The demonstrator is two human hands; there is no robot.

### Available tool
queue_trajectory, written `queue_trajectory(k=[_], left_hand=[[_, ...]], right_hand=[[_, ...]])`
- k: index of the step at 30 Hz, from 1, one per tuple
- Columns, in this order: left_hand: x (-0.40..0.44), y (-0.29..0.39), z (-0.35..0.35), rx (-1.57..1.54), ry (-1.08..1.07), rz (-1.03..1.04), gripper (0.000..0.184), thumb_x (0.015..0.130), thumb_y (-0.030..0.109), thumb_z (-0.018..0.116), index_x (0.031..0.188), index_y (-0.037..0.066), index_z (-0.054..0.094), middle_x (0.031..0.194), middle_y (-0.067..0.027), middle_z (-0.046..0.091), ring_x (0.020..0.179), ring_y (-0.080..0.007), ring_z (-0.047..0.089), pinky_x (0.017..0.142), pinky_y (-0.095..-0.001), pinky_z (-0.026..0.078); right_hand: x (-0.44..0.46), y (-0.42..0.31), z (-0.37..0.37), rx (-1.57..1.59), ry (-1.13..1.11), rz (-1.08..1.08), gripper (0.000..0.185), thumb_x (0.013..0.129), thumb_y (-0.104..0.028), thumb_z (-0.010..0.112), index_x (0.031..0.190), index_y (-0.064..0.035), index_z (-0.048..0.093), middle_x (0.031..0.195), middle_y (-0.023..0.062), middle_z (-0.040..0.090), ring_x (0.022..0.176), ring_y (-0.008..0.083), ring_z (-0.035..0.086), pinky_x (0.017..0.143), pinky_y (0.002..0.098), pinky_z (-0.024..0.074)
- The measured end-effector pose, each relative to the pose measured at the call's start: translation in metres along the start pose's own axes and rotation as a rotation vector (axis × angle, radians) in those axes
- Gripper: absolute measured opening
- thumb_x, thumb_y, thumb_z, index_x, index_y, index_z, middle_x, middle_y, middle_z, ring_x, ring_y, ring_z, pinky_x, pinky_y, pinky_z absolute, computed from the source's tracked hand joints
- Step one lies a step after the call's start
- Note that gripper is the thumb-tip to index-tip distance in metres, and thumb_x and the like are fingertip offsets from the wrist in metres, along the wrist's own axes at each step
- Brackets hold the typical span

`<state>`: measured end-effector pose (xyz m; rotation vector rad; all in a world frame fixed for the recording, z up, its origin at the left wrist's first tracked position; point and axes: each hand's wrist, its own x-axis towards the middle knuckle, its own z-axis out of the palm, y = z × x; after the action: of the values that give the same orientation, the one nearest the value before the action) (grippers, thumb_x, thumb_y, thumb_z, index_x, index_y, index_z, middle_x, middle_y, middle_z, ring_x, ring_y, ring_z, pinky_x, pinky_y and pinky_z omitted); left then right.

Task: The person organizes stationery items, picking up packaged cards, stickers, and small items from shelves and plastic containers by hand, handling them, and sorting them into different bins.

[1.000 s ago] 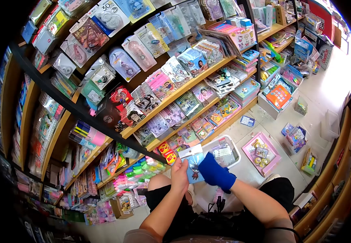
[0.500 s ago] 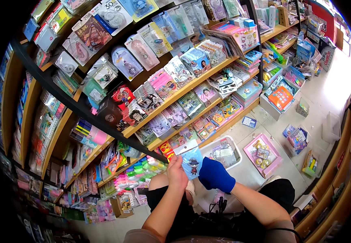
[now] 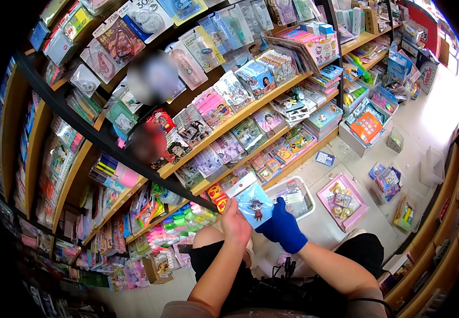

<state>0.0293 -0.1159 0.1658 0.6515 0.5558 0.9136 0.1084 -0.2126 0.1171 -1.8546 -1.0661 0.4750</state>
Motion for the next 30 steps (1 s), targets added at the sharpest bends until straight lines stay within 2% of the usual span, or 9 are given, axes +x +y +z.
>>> queue_trajectory(k=[6,9,11,14,17,18,25,27,30], left_hand=[[0.006,-0.018,0.002,0.032,0.039,0.121,0.028,0.096,0.013,0.032,0.119,0.0,0.043,0.117,-0.0126,0.054,0.109,-0.0248,0.053,0.096,-0.0388,0.04],[0.004,-0.019,0.018,0.03,0.104,0.129,0.028,0.097,0.013,0.031,0.119,0.001,0.043,0.118,-0.0121,0.053,0.11,-0.0246,0.052,0.095,-0.0385,0.041],[0.006,-0.012,0.025,0.012,0.145,0.137,0.028,0.097,0.013,0.03,0.119,0.002,0.043,0.118,-0.0117,0.052,0.11,-0.0246,0.052,0.094,-0.0389,0.041],[0.011,-0.012,0.022,-0.035,0.087,0.152,0.026,0.097,0.015,0.036,0.118,0.002,0.044,0.114,-0.0107,0.054,0.104,-0.0231,0.054,0.09,-0.0384,0.044],[0.008,-0.017,0.024,-0.002,0.097,0.118,0.025,0.096,0.016,0.039,0.117,0.003,0.045,0.113,-0.01,0.055,0.102,-0.021,0.055,0.088,-0.036,0.044],[0.007,-0.02,0.024,0.029,0.116,0.103,0.025,0.096,0.016,0.04,0.117,0.003,0.045,0.113,-0.0096,0.054,0.102,-0.0203,0.055,0.088,-0.035,0.045],[0.004,-0.029,0.018,-0.038,-0.006,0.138,0.024,0.096,0.014,0.039,0.117,0.003,0.045,0.114,-0.0087,0.054,0.104,-0.0183,0.054,0.088,-0.0323,0.044],[0.004,-0.026,0.021,-0.056,-0.008,0.125,0.026,0.097,0.012,0.035,0.119,0.003,0.044,0.116,-0.0098,0.054,0.106,-0.021,0.054,0.093,-0.036,0.043],[0.004,-0.021,0.023,-0.053,-0.038,0.129,0.026,0.097,0.012,0.035,0.119,0.003,0.044,0.117,-0.0101,0.054,0.108,-0.0212,0.053,0.094,-0.0366,0.043]], right_hand=[[0.012,0.046,0.039,-0.163,0.102,-0.497,0.011,0.074,-0.007,0.058,0.081,0.0009,0.054,0.084,0.0152,0.058,0.075,0.0283,0.057,0.07,0.0328,0.0426],[0.008,-0.004,-0.006,0.445,0.076,-0.096,0.008,0.075,-0.006,0.057,0.08,-0.0009,0.054,0.074,0.0147,0.055,0.072,0.0279,0.056,0.074,0.0337,0.0399],[0.019,0.008,-0.008,-0.58,-0.015,-0.389,0.012,0.076,-0.011,0.055,0.086,-0.0065,0.058,0.078,0.0083,0.059,0.073,0.0223,0.058,0.073,0.0396,0.041],[0.018,-0.014,-0.034,-0.268,-0.037,-0.313,0.007,0.074,-0.01,0.056,0.079,-0.0053,0.057,0.071,0.0094,0.056,0.067,0.0241,0.056,0.065,0.0409,0.0411],[0.015,0.001,-0.005,-0.43,-0.067,-0.557,0.005,0.075,-0.01,0.055,0.076,-0.0047,0.056,0.066,0.0109,0.054,0.067,0.0254,0.056,0.062,0.0373,0.0424],[0.008,-0.002,0.001,0.035,0.172,-0.393,0.009,0.077,-0.01,0.055,0.071,-0.004,0.053,0.065,0.0096,0.052,0.064,0.021,0.055,0.058,0.0328,0.0427],[0.004,0.006,-0.001,0.518,0.192,-0.208,0.014,0.081,-0.011,0.055,0.069,-0.0052,0.05,0.067,0.0058,0.048,0.062,0.0127,0.052,0.056,0.0298,0.0441],[0.003,-0.001,-0.002,0.864,0.103,0.133,0.013,0.081,-0.013,0.055,0.07,-0.0058,0.052,0.068,0.0075,0.051,0.061,0.0162,0.054,0.056,0.0318,0.0458],[0.012,0.007,-0.006,-0.461,0.021,-0.503,0.015,0.08,-0.016,0.058,0.072,-0.0047,0.055,0.072,0.0126,0.055,0.063,0.0254,0.057,0.059,0.0363,0.0478]])
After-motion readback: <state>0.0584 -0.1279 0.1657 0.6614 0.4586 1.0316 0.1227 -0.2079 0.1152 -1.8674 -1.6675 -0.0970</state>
